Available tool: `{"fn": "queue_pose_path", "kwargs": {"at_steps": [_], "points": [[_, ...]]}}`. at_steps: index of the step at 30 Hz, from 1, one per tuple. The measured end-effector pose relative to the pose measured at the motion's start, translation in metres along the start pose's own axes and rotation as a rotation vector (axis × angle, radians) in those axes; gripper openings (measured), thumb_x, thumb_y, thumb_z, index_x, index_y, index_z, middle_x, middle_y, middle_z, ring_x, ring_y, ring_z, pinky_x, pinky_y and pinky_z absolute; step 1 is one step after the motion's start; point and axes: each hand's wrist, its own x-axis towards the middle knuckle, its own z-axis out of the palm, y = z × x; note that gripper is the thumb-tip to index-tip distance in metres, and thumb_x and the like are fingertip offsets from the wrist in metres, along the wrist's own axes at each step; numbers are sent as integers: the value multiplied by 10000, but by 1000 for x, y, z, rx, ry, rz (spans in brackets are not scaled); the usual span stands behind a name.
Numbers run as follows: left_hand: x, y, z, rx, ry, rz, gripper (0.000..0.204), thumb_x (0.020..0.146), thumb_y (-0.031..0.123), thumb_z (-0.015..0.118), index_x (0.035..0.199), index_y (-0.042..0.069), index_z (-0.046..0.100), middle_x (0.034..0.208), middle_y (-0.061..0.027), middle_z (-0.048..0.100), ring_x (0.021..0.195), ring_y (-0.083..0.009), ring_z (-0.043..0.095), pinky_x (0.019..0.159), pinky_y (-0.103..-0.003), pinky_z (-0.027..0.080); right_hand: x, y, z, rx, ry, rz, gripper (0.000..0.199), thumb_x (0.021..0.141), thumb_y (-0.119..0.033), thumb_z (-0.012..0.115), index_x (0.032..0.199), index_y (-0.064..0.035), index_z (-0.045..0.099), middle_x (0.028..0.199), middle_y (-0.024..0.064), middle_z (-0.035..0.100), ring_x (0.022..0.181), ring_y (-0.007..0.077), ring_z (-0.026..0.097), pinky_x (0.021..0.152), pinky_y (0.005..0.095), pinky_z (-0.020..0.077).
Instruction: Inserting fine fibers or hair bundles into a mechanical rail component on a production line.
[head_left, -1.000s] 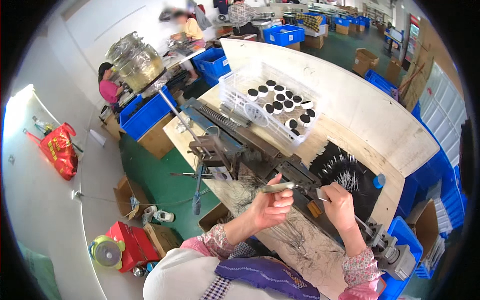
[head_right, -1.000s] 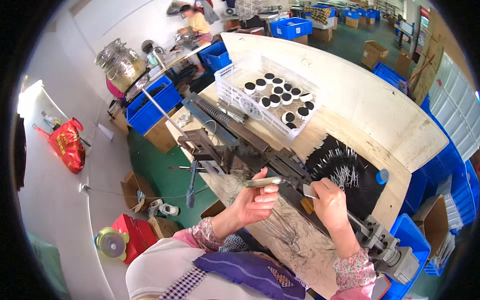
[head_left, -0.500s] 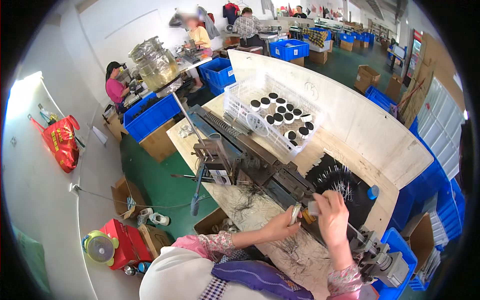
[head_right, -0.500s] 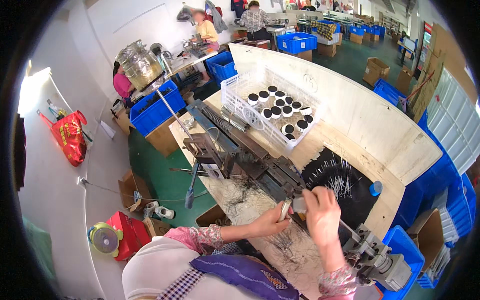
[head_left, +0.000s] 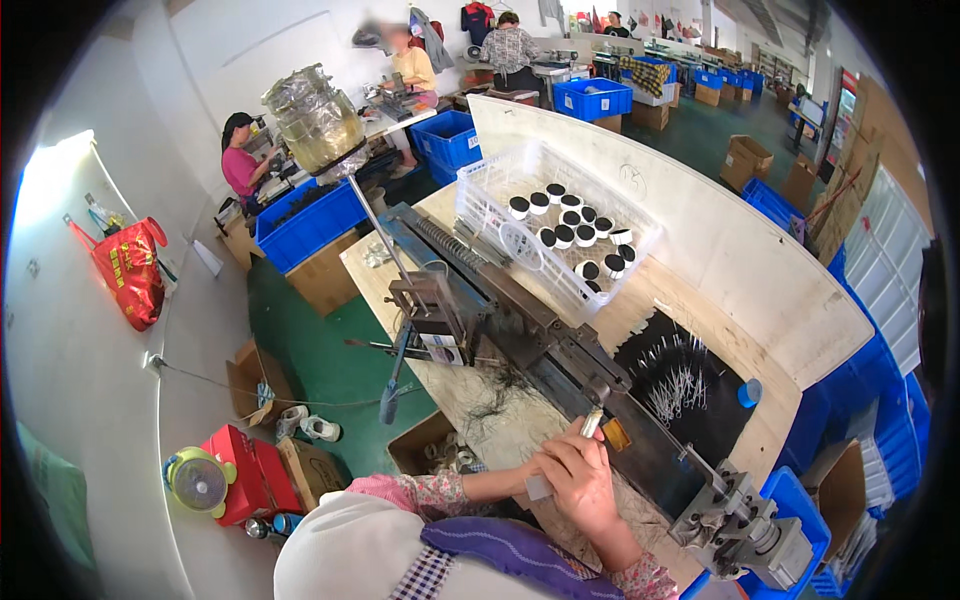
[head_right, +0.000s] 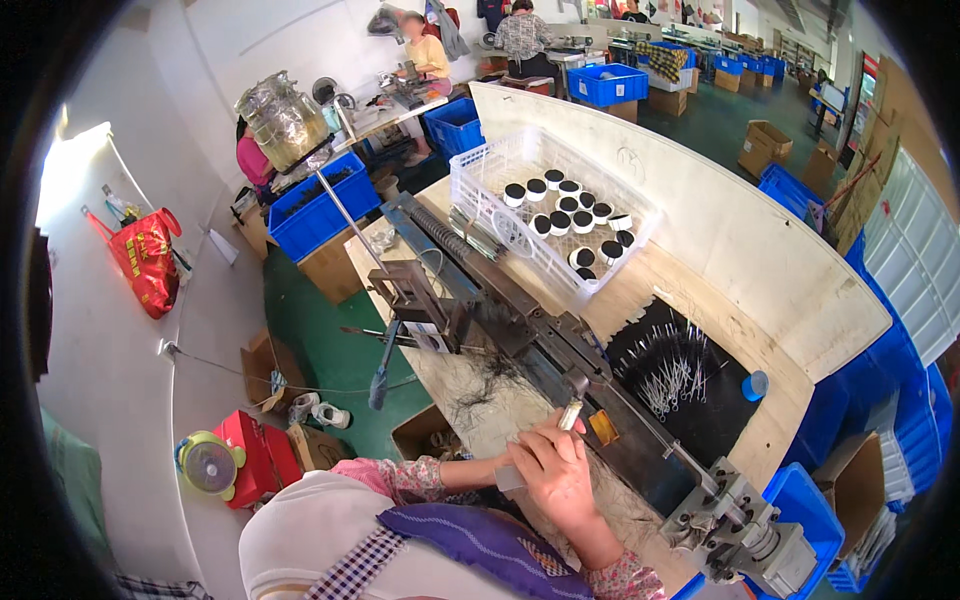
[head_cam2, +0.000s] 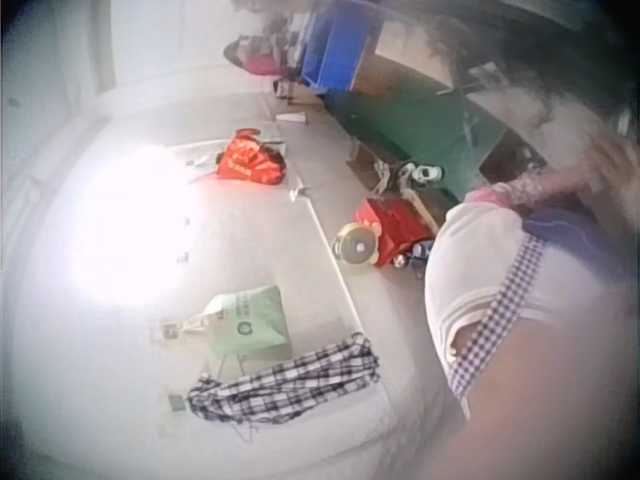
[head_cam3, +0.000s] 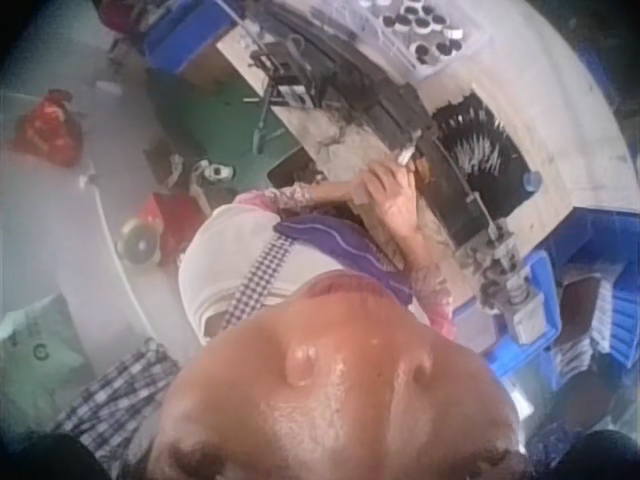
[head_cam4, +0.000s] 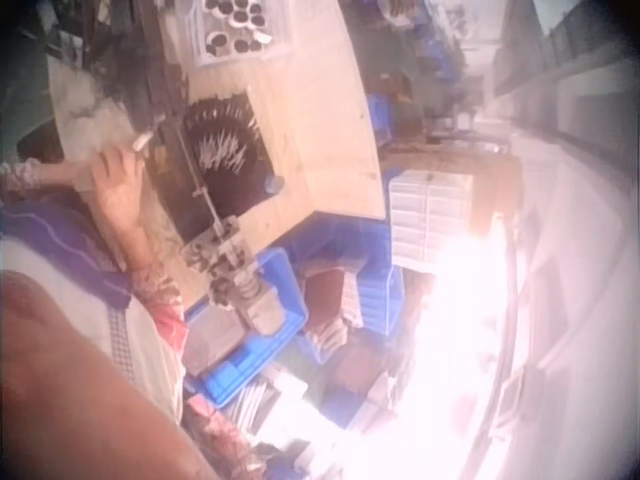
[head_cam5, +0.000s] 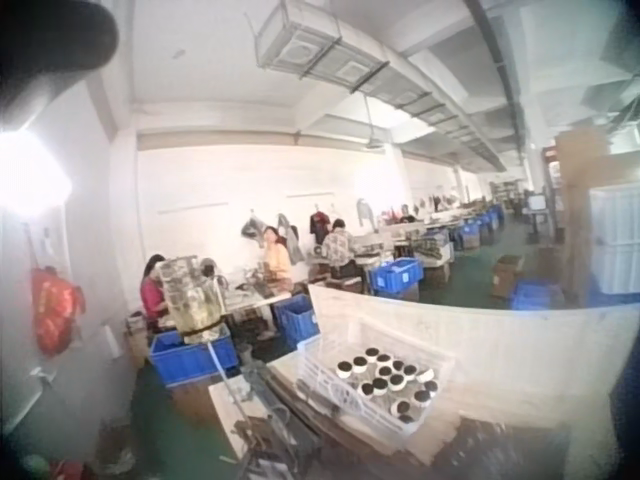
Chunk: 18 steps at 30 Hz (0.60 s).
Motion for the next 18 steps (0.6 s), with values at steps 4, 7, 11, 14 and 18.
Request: {"fn": "queue_pose_path", "kwargs": {"at_steps": [4,7,11,14,18], "points": [[-4,30,3,220,-20,26,510,901,250,586,1334,47,408,1124,-85,545,963,-220,587,851,-321,470,0,0,0,15,3,15,323,682,-119,614,997,-75,667,1051,44,618,1040,217,542,871,385,420],[-14,36,12,377,-17,38,488,906,247,582,1320,47,422,1116,-85,545,953,-215,587,843,-322,472,4,-2,-3,50,4,42,300,637,-81,679,937,-74,685,1027,52,647,1011,238,560,853,399,430],[-2,63,20,577,-27,44,459,912,244,577,1303,47,440,1104,-85,546,939,-209,588,833,-325,475,1,2,-3,38,-17,30,311,694,-124,618,998,-84,667,1057,51,618,1042,217,543,868,384,418],[-7,80,26,732,-42,57,437,917,241,573,1290,47,454,1096,-84,547,929,-205,588,825,-326,477,-3,1,-12,69,0,48,324,672,-96,664,996,-83,664,1059,62,616,1024,235,549,843,384,430],[-23,163,22,1475,40,290,292,910,142,607,1160,-6,589,1068,-116,596,931,-193,606,761,-301,494,-32,4,-32,87,197,101,388,603,-50,736,983,-84,666,1049,75,620,952,259,558,779,381,455]]}}
